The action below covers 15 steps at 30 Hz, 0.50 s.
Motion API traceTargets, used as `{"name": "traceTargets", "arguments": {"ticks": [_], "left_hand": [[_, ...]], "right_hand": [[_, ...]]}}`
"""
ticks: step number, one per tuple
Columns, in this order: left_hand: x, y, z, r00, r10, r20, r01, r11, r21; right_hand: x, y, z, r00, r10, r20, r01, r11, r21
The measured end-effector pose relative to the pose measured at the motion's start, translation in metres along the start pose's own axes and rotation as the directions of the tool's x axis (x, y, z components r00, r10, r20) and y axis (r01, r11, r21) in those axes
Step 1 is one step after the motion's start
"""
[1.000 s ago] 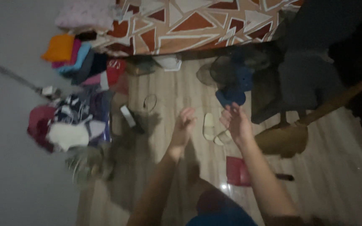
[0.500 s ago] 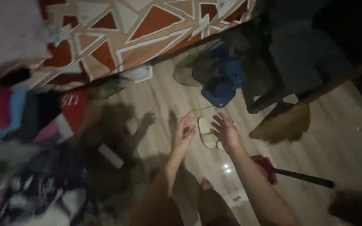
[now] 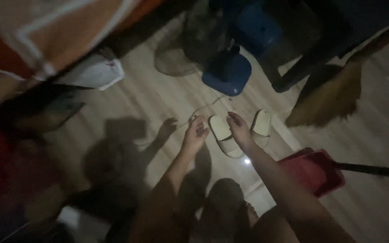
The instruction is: Moving a fan, a chair, and picking up various household items in a bedroom.
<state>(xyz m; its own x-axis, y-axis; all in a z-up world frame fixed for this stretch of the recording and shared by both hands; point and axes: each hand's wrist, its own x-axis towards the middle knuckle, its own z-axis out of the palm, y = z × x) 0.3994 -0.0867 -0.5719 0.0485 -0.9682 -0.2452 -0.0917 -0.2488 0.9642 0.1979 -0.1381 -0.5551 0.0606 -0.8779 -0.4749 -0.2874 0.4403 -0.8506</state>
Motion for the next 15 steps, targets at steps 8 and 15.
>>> {"name": "traceTargets", "arguments": {"ticks": [8,15], "left_hand": [[0.099,-0.131,0.016,0.961,0.051,0.272,-0.189,0.840,0.509],[0.091,-0.117,0.037,0.905,-0.182,0.384,-0.234,0.540,0.809]], "right_hand": [[0.157,0.169,-0.020,0.964,-0.260,0.057,0.243,0.777,-0.581],[0.149,0.213,-0.073,0.971,-0.188,0.147,0.221,0.480,-0.849]]}}
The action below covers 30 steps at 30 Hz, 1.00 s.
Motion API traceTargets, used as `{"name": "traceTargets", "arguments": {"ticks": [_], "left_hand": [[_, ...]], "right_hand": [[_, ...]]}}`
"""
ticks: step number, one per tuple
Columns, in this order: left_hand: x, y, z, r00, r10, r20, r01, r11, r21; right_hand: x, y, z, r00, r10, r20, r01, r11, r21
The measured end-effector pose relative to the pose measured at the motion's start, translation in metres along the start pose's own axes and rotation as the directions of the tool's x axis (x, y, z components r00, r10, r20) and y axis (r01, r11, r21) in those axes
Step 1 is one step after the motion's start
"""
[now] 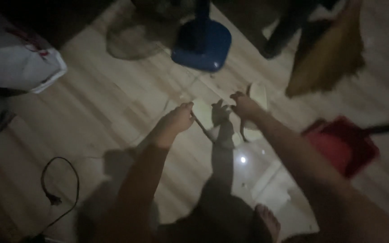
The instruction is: Moving a fan, a chair, and picking up various household items in a bedroom.
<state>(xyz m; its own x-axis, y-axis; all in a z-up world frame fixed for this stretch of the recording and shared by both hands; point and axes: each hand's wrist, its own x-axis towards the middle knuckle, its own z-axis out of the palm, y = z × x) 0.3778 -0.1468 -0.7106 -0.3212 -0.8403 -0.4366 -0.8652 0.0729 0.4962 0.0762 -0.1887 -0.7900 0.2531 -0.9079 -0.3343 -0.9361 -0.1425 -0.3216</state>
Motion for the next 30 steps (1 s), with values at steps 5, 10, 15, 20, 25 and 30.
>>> {"name": "traceTargets", "arguments": {"ticks": [5,10,15,20,25,30], "left_hand": [[0.002,0.035,0.000,0.995,-0.058,0.086,0.046,0.991,0.128],[0.012,0.061,0.049,0.989,0.078,0.129,-0.087,0.994,0.072],[0.017,0.070,0.102,0.981,0.143,0.134,-0.158,0.981,0.110],[0.006,0.073,0.110,0.993,0.039,0.113,-0.041,0.999,0.014],[0.019,0.060,0.122,0.997,-0.033,0.072,0.042,0.991,-0.127],[0.023,0.048,0.126,0.988,-0.105,0.115,0.112,0.992,-0.063]], "right_hand": [[-0.035,0.016,-0.058,0.968,0.242,0.073,-0.235,0.968,-0.086],[-0.063,0.052,-0.063,0.940,0.334,0.064,-0.324,0.938,-0.125],[-0.039,0.139,0.004,0.931,0.301,0.207,-0.235,0.927,-0.292],[-0.039,0.161,0.043,0.972,0.155,0.178,-0.118,0.972,-0.202],[0.025,0.261,0.150,0.981,0.118,0.156,-0.175,0.888,0.426],[-0.032,0.126,0.061,0.974,-0.044,0.222,0.166,0.806,-0.568]]}}
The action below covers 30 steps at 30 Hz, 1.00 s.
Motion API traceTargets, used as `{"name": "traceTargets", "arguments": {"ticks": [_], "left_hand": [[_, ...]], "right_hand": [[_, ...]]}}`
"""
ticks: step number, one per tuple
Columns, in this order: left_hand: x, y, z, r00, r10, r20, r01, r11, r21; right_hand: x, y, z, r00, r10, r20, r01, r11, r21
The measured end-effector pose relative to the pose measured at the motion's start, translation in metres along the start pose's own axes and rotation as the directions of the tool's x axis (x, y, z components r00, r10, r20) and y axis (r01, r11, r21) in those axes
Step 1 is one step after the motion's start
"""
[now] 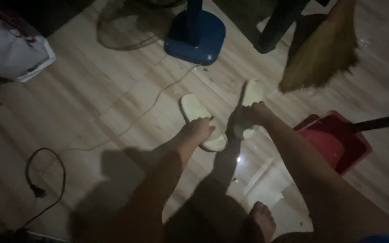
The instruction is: Moving a fan, a chair, and picking up various household items in a bedroom.
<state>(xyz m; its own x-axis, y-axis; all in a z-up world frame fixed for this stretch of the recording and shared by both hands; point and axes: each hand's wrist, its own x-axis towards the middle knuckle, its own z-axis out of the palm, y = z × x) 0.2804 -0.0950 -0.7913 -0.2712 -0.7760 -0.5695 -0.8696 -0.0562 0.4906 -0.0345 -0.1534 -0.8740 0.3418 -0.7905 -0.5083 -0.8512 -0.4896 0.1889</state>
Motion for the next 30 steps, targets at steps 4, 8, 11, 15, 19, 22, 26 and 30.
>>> {"name": "traceTargets", "arguments": {"ticks": [4,8,11,15,19,22,26,30], "left_hand": [[0.001,-0.011,-0.028,0.996,0.049,-0.077,-0.049,0.999,0.002],[0.027,-0.034,-0.053,0.959,0.205,-0.194,-0.182,0.975,0.127],[0.010,-0.030,-0.087,0.942,0.225,-0.247,-0.196,0.971,0.139],[-0.014,-0.019,-0.124,0.935,0.277,-0.219,-0.254,0.959,0.127],[-0.020,-0.005,-0.129,0.901,0.402,-0.161,-0.376,0.911,0.166],[-0.027,0.008,-0.129,0.874,0.468,-0.131,-0.442,0.878,0.184],[-0.026,0.020,-0.125,0.862,0.493,-0.113,-0.471,0.864,0.176],[-0.029,0.042,-0.122,0.823,0.556,-0.117,-0.516,0.817,0.257]], "right_hand": [[0.016,-0.004,0.006,0.968,0.167,0.188,-0.222,0.918,0.329],[-0.001,-0.026,-0.079,0.976,0.212,-0.037,-0.170,0.867,0.469],[-0.028,-0.059,-0.171,0.962,0.247,-0.113,-0.163,0.858,0.488],[-0.052,-0.098,-0.245,0.970,0.210,-0.120,-0.137,0.887,0.440],[-0.026,-0.087,-0.205,0.963,0.091,-0.254,0.027,0.905,0.425],[-0.050,-0.094,-0.230,0.993,0.052,-0.106,0.007,0.871,0.492],[-0.053,-0.076,-0.218,0.999,-0.033,-0.028,0.043,0.683,0.729],[-0.037,-0.051,-0.165,0.989,-0.131,-0.064,0.122,0.502,0.856]]}}
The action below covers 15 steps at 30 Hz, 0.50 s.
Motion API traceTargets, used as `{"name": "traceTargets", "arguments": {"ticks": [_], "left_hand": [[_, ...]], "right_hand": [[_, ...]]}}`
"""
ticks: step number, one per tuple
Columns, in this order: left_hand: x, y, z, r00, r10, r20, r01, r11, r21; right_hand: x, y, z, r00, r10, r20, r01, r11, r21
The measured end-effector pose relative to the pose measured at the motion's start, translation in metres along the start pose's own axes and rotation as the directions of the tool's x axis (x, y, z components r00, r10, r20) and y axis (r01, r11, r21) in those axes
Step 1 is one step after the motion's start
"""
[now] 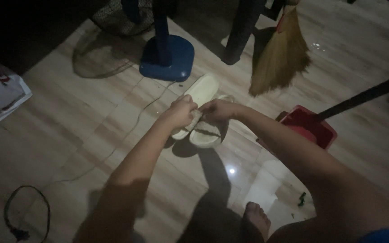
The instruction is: Moving a fan, a chair, and picking up various household items in a bedroom.
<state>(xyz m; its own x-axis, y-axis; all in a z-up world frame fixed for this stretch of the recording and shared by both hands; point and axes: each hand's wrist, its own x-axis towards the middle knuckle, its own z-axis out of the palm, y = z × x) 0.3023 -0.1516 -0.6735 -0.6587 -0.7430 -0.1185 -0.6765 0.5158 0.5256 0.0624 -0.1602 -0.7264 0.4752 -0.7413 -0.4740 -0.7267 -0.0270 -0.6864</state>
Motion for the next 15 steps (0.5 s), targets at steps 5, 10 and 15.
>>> {"name": "traceTargets", "arguments": {"ticks": [5,10,15], "left_hand": [[0.020,0.028,0.012,0.970,-0.021,-0.241,-0.003,0.995,-0.101],[0.046,0.036,0.030,0.874,-0.069,-0.481,-0.052,0.971,-0.235],[0.055,0.031,0.045,0.845,-0.121,-0.521,-0.115,0.910,-0.398]], "right_hand": [[-0.029,-0.026,-0.009,0.938,0.174,-0.300,-0.216,0.970,-0.114],[-0.048,-0.016,-0.031,0.777,0.426,-0.463,-0.433,0.896,0.099],[-0.038,0.078,-0.048,0.642,0.615,-0.458,-0.059,0.635,0.770]]}}
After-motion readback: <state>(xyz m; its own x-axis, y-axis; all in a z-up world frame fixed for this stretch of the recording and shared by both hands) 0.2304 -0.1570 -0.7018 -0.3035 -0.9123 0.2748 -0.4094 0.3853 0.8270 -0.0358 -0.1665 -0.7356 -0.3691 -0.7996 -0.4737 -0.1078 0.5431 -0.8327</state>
